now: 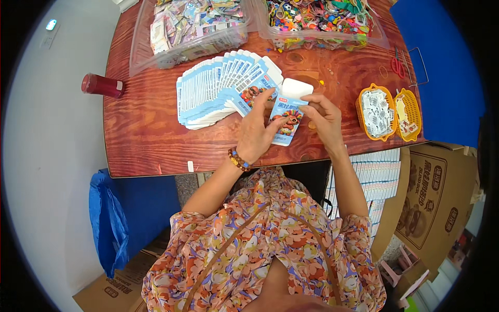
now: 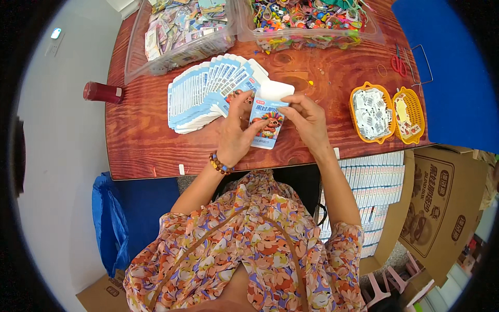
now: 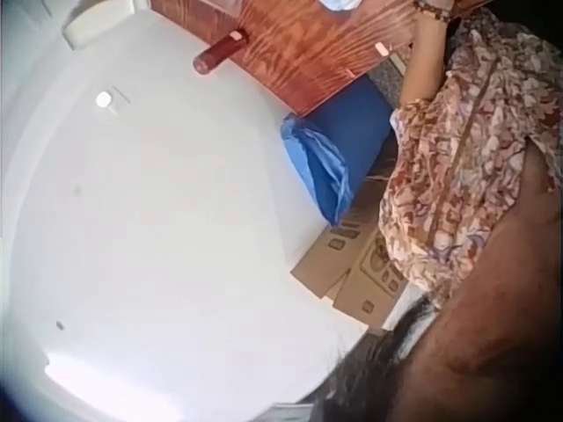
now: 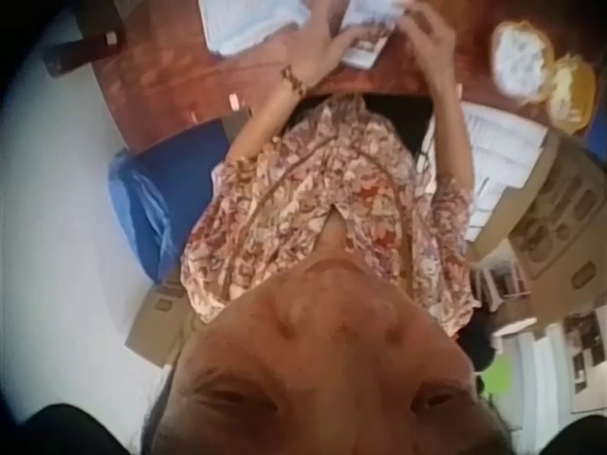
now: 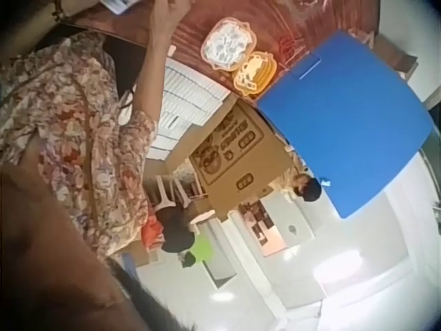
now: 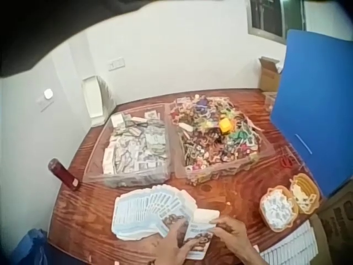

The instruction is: Packing small items and packets into individual plastic bags at a workbench.

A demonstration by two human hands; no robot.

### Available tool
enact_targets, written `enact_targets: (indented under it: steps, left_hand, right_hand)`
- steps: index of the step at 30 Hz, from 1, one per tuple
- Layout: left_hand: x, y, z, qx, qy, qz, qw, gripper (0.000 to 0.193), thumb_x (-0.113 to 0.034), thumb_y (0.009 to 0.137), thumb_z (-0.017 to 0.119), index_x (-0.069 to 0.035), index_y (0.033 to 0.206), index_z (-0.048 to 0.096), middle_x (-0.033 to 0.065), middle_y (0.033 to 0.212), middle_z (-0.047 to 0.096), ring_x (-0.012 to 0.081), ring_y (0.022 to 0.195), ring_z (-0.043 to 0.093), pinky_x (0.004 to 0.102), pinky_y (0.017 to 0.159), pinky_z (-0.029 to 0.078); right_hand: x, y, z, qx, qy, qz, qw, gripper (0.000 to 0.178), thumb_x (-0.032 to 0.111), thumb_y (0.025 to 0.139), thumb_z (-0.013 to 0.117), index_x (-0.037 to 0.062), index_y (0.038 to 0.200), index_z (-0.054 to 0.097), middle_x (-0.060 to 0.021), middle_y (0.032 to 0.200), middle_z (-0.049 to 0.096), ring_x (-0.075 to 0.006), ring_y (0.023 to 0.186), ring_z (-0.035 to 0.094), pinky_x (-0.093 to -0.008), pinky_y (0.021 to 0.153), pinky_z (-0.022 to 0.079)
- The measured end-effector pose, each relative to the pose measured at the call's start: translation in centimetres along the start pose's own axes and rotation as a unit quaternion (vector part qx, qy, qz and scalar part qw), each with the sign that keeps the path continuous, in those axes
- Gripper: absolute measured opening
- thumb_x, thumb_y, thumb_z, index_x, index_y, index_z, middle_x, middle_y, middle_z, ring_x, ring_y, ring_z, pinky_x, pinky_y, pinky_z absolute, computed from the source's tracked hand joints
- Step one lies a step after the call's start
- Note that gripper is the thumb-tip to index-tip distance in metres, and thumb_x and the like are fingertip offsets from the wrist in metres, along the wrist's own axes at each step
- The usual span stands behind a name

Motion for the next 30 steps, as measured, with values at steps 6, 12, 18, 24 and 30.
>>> enact_targets:
  steps: [6,12,18,24,30]
  left_hand:
    - [-1.3,0.5,-0.4,0.062,0.138,0.155,0.976,0.060,-0.004,0.084,0.074,-0.006,0.136,0.046,0.0156,0.121,0.062,0.0271,0.109,0.065,0.0357,0.089,0.052]
    - [0.4,0.8,-0.1,0.131,-0.081,-0.011,0.988,0.053,0.005,0.084,0.070,-0.007,0.130,0.047,0.0098,0.107,0.068,0.0163,0.098,0.068,0.0306,0.083,0.054]
    - [-1.3,-0.1,0.2,0.131,-0.044,-0.005,0.990,0.054,0.003,0.084,0.071,-0.008,0.131,0.046,0.0096,0.108,0.068,0.0159,0.097,0.068,0.0303,0.080,0.056]
    - [-1.3,-0.6,0.1,0.137,-0.084,-0.033,0.986,0.055,0.003,0.084,0.070,-0.007,0.132,0.044,0.0102,0.111,0.067,0.0161,0.097,0.068,0.0296,0.079,0.056]
    - [-0.6,-1.0,0.3,0.139,-0.081,-0.050,0.986,0.059,0.001,0.083,0.072,-0.008,0.133,0.042,0.0087,0.103,0.064,0.0160,0.090,0.069,0.0297,0.073,0.057]
  right_hand:
    - [0.6,0.2,-0.1,0.082,-0.091,0.016,0.992,0.015,0.006,0.094,0.065,0.0028,0.108,0.063,0.0000,0.088,0.065,-0.0004,0.067,0.051,-0.0172,0.055,0.040]
    - [2.1,-0.2,1.0,-0.012,0.003,0.011,1.000,0.017,0.013,0.096,0.065,0.0005,0.107,0.066,-0.0033,0.092,0.065,-0.0018,0.071,0.055,-0.0175,0.056,0.042]
    - [3.0,1.3,-0.1,0.034,-0.021,0.116,0.992,0.020,0.019,0.099,0.061,0.0009,0.102,0.069,-0.0003,0.084,0.066,-0.0025,0.065,0.056,-0.0182,0.055,0.042]
    - [4.1,1.7,0.3,0.156,-0.043,0.148,0.976,0.018,0.016,0.097,0.064,0.0013,0.107,0.070,0.0009,0.081,0.067,-0.0027,0.062,0.056,-0.0181,0.055,0.043]
    - [4.4,1.6,0.3,0.191,-0.122,0.125,0.966,0.021,0.008,0.094,0.065,0.0007,0.112,0.073,-0.0011,0.089,0.072,-0.0041,0.075,0.063,-0.0211,0.066,0.051]
Point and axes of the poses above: each hand's wrist, its own y-axis towards the middle knuckle, its own z-axis out of the palm, x = y × z, the point moved 6 cm from there along y, towards the middle knuckle
